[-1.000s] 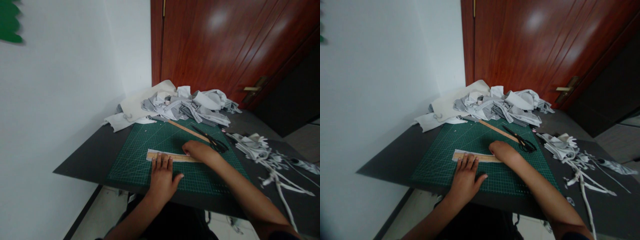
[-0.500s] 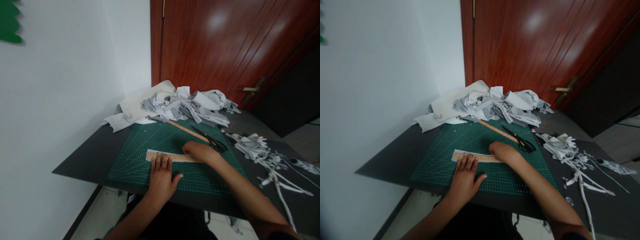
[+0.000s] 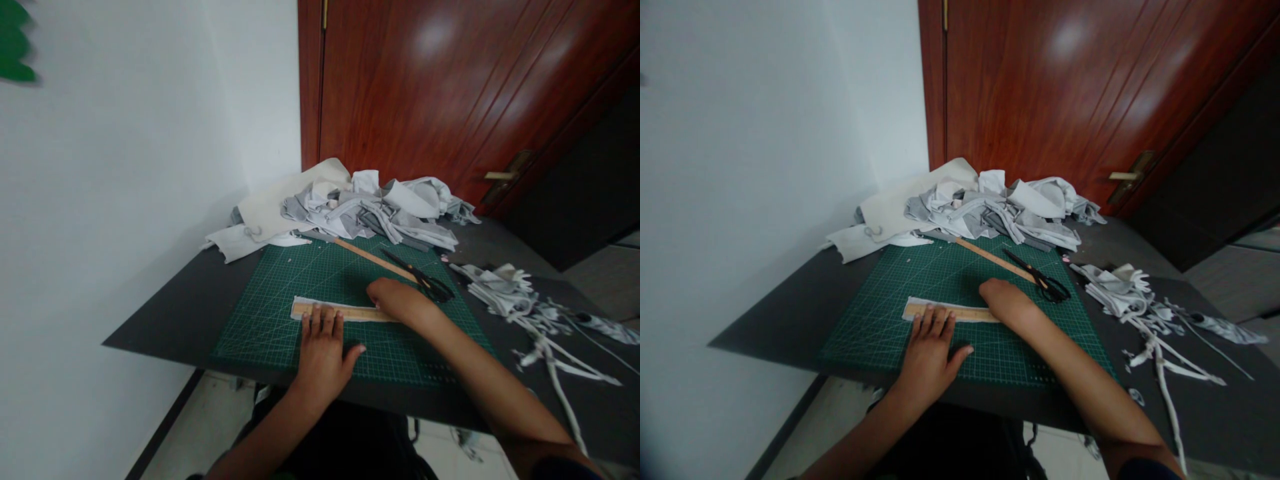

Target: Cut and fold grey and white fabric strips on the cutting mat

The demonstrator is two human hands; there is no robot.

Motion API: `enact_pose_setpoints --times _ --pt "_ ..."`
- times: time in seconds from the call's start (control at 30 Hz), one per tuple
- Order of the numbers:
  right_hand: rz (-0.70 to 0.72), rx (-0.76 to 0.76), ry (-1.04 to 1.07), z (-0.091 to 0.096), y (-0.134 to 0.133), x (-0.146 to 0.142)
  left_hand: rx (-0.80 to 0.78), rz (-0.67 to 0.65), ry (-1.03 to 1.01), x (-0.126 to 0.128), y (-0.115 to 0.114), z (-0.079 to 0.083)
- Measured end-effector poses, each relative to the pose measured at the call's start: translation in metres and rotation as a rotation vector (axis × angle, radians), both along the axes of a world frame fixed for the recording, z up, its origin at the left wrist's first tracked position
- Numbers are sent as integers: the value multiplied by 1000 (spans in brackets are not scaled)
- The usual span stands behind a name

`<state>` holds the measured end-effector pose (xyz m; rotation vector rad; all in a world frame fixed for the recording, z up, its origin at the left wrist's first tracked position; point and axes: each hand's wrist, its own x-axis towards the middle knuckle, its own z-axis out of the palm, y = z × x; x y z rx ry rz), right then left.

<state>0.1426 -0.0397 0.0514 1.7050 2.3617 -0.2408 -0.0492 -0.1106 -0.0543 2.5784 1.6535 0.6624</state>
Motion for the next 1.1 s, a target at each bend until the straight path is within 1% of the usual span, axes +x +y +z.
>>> enact_pose_setpoints --times 0.13,0.27,0.37,0.53,0.7,0.77,0.87,0.93,1.0,1.1 --pt "131 30 42 2 -3 -2 -8 3 11 1 -1 1" --pt "235 -11 126 -1 -5 -5 -5 1 14 0 -1 2" --pt "279 -38 169 -6 -5 -8 9 1 10 0 -1 3" --pt "256 -83 209 -17 -1 -7 34 -1 18 -1 0 5" --pt "240 -105 221 -23 4 -4 26 -22 10 -5 3 12" --pt "230 -101 229 -25 5 -5 10 -50 5 -9 8 15" --pt "216 -105 248 -26 7 -6 -11 -128 -14 -19 19 15" --pt "242 -107 277 -24 10 -3 -8 -159 -50 -24 25 13" --pt "262 -95 319 -17 13 4 -7 -181 -80 -28 29 11" --pt "210 -47 399 -3 19 17 -15 -201 -106 -30 31 10"
